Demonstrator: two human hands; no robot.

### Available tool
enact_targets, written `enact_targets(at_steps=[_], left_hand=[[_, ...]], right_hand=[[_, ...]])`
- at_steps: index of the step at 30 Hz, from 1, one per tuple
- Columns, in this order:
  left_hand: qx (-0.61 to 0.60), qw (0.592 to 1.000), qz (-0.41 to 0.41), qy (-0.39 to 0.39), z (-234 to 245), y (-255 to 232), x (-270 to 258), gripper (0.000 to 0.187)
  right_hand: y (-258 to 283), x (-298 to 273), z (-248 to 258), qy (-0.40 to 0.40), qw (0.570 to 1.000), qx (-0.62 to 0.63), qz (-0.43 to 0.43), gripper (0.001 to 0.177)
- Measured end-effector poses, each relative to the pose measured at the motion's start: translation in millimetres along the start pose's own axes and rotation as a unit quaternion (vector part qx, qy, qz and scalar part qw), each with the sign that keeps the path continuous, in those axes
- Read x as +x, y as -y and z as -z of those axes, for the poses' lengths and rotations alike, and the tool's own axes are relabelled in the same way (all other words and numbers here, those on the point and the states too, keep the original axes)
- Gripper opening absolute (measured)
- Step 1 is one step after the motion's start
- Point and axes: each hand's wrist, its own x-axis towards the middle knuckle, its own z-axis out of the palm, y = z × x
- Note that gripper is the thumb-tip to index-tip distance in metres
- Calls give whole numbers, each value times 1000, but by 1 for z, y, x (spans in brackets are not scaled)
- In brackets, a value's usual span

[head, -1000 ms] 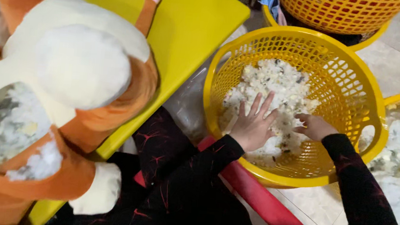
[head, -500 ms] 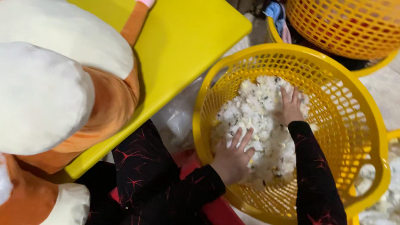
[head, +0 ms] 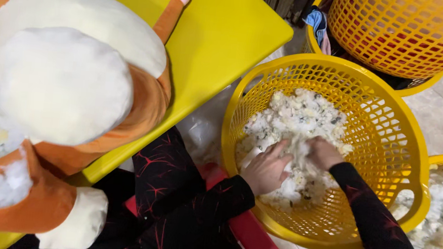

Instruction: The person repeatedly scoops white stuffing from a yellow basket and packs it into the torso opening of a large plush toy on a yellow table. The hands press and distribute the stuffing inside the toy throughout the clip.

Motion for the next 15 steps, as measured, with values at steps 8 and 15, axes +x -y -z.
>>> enact_targets(at_steps=[8,15], left_hand=[[-123,988,32,-84,5,-9,7,73],[-275,953,-24,-129,-26,-34,27,99]], right_hand=[[87,-81,101,-234,850,453,-134,31],[143,-121,120,-286,795,525,-99,24]])
